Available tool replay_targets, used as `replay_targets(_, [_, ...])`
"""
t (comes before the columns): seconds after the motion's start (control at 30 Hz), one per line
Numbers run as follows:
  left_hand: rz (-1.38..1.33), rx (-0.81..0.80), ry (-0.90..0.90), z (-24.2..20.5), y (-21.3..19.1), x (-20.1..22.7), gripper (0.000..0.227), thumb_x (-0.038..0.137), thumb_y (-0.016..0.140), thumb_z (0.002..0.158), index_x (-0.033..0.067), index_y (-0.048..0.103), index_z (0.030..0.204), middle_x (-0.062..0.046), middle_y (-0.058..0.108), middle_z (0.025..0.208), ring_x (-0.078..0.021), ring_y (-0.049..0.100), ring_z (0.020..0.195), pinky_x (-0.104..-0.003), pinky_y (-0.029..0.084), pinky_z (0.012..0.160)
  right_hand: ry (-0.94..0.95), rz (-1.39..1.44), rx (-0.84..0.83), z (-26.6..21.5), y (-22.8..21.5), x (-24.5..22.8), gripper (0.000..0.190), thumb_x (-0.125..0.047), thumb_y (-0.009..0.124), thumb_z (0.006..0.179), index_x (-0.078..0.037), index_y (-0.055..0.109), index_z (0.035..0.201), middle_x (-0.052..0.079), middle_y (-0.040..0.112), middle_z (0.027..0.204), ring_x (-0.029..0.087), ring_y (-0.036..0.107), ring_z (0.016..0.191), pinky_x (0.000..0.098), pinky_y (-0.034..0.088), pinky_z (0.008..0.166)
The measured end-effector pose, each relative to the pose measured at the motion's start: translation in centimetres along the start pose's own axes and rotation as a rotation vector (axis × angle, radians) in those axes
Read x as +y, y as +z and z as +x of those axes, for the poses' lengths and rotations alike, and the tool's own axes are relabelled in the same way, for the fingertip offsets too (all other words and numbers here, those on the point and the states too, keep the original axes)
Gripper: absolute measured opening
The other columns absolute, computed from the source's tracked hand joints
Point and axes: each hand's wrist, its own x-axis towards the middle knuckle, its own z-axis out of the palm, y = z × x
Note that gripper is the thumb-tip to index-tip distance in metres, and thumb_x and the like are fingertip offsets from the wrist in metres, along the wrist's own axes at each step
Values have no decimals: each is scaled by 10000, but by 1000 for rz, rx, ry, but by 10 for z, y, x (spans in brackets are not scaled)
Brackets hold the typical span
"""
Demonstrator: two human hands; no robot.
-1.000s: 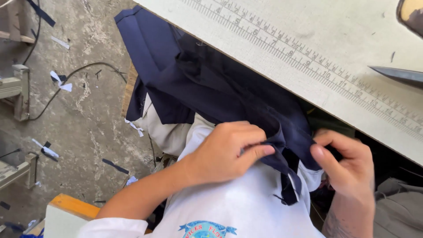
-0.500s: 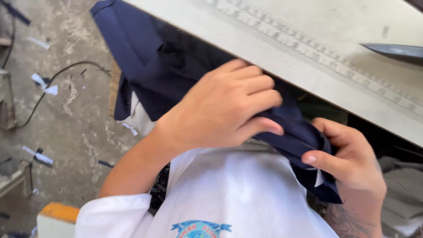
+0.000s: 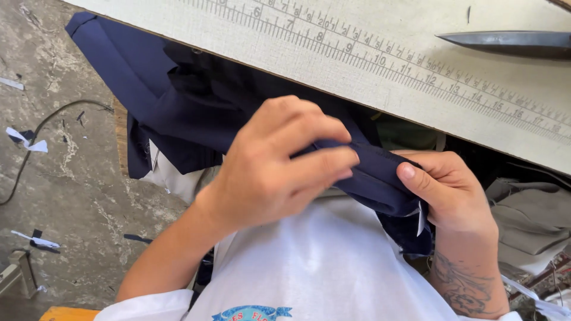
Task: The person uses shears to trim excess fabric and threads from a dark blue garment, focusing on the edges and seams. They repeatedly adjust the fabric with both hands to align the material for precise cutting and to inspect the trimmed areas.
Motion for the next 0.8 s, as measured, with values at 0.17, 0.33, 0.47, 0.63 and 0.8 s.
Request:
replay_targets(0.17, [130, 20, 65, 0, 19, 9, 200, -23, 642, 1111, 61, 728, 951, -69, 684, 1032, -275, 570, 889, -435, 464, 847, -141, -170, -106, 0, 3, -14, 318, -192, 572, 1089, 41, 699, 913, 81, 654, 869, 151, 542, 735, 268, 443, 633])
replay_targets(0.33, [177, -64, 36, -8, 33, 5, 271, -25, 471, 1127, 14, 651, 928, -112, 626, 1014, -286, 518, 818, -431, 414, 811, -167, -282, -58, -3, 12, -21, 260, -150, 658, 1024, -4, 633, 810, 25, 528, 769, 133, 427, 687, 257, 366, 604])
replay_targets(0.47, [-230, -108, -249, -10, 29, 6, 98, 48, 451, 1068, 73, 526, 1011, -89, 644, 1061, -264, 560, 859, -441, 318, 842, -60, -183, 10, 0, 11, -10, 212, -138, 663, 1036, 33, 730, 930, 40, 675, 824, 106, 554, 711, 230, 449, 605])
replay_targets(0.63, [-233, -91, -179, -24, 43, 2, 286, -132, 402, 860, 115, 515, 952, 63, 476, 819, -206, 405, 716, -384, 282, 781, 41, -102, 49, 0, 32, -20, 229, -120, 693, 1020, 28, 725, 848, 1, 571, 759, 75, 453, 644, 232, 334, 528])
replay_targets(0.8, [755, -157, -312, -62, -13, -51, 361, 58, 604, 742, -10, 648, 1095, -178, 523, 815, -418, 500, 798, -531, 394, 790, -215, -30, 212, -29, 39, -30, 411, -232, 706, 859, -37, 435, 618, 8, 338, 642, 147, 331, 585, 346, 220, 539])
